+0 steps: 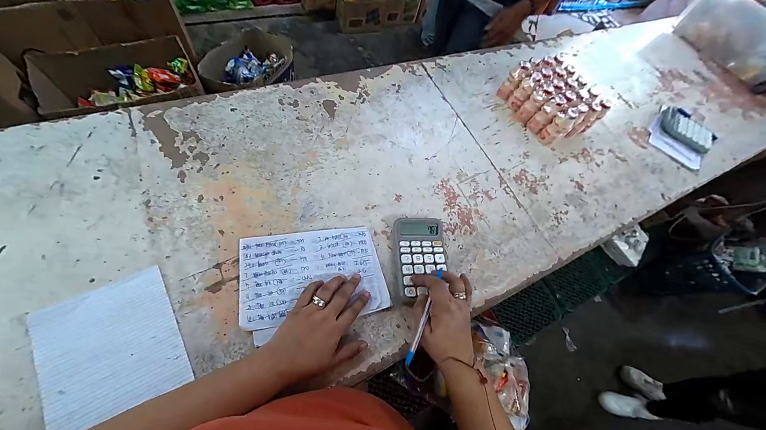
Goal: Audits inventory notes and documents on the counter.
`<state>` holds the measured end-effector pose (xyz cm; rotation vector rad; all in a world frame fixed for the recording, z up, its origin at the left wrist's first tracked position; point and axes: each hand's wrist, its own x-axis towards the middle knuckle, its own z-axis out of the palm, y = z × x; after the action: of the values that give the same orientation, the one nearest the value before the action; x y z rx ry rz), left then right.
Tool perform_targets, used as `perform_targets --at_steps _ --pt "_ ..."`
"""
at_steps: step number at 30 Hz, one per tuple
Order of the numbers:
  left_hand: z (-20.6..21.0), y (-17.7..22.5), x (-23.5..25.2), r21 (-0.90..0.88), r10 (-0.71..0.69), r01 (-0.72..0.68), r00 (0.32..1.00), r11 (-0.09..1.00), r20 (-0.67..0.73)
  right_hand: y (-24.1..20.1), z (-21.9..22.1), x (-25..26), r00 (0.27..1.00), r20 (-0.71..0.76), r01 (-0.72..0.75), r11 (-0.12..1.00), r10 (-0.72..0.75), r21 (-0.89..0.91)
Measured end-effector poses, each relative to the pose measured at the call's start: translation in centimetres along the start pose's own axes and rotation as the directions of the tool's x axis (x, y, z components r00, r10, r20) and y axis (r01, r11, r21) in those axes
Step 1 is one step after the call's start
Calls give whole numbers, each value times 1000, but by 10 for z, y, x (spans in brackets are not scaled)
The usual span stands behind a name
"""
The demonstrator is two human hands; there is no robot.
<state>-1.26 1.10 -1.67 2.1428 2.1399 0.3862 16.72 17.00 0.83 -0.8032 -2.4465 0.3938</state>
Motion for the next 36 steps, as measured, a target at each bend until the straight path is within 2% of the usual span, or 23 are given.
perform_targets --at_steps 2,4,8,10,13,21,24,27,28,30,31,33,34,36 --pt "0 1 -1 -6 17 -17 1000 1000 -11 6 0 6 999 -4 -43 999 43 0" --pt "1 0 -2 -13 39 -39 999 999 -35 11 -3 11 992 72 -105 994 103 31" --pt "4 -2 -3 -15 58 -59 996 998 -74 23 -16 1 992 -83 -97 995 97 14" --pt "4 -2 -3 -16 52 -53 997 998 -61 30 -18 -9 987 -104 -126 992 122 -32" --pt "5 -2 -2 -1 60 -61 995 998 -85 31 -21 -16 985 -55 -164 986 161 -44" --pt "4 0 -3 -6 63 -63 996 998 -67 14 -14 16 978 74 -196 981 196 -13" --pt "2 -1 -3 -12 43 -44 998 999 -45 21 -20 7 985 -39 -167 985 165 -49" --pt "1 0 -4 0 2 -2 999 1000 -38 23 -18 -8 974 -65 -221 974 218 -44" --pt "2 1 -4 9 -9 10 998 1000 -58 18 -15 -12 972 -90 -221 975 219 -15" --pt "4 2 -5 18 -29 30 996 999 -87 -2 -4 -12 974 -64 -204 961 219 187" --pt "5 2 -6 20 -33 35 994 999 -100 -18 2 -8 978 12 -200 914 209 353" --pt "4 2 -8 12 -40 41 992 999 -120 -43 17 10 981 169 -185 737 97 650" --pt "3 2 -9 7 -37 38 991 999 -127 -52 26 20 978 202 -185 680 55 709" --pt "1 2 -10 -10 -30 29 990 1000 -138 -59 43 42 961 254 -257 682 107 685"
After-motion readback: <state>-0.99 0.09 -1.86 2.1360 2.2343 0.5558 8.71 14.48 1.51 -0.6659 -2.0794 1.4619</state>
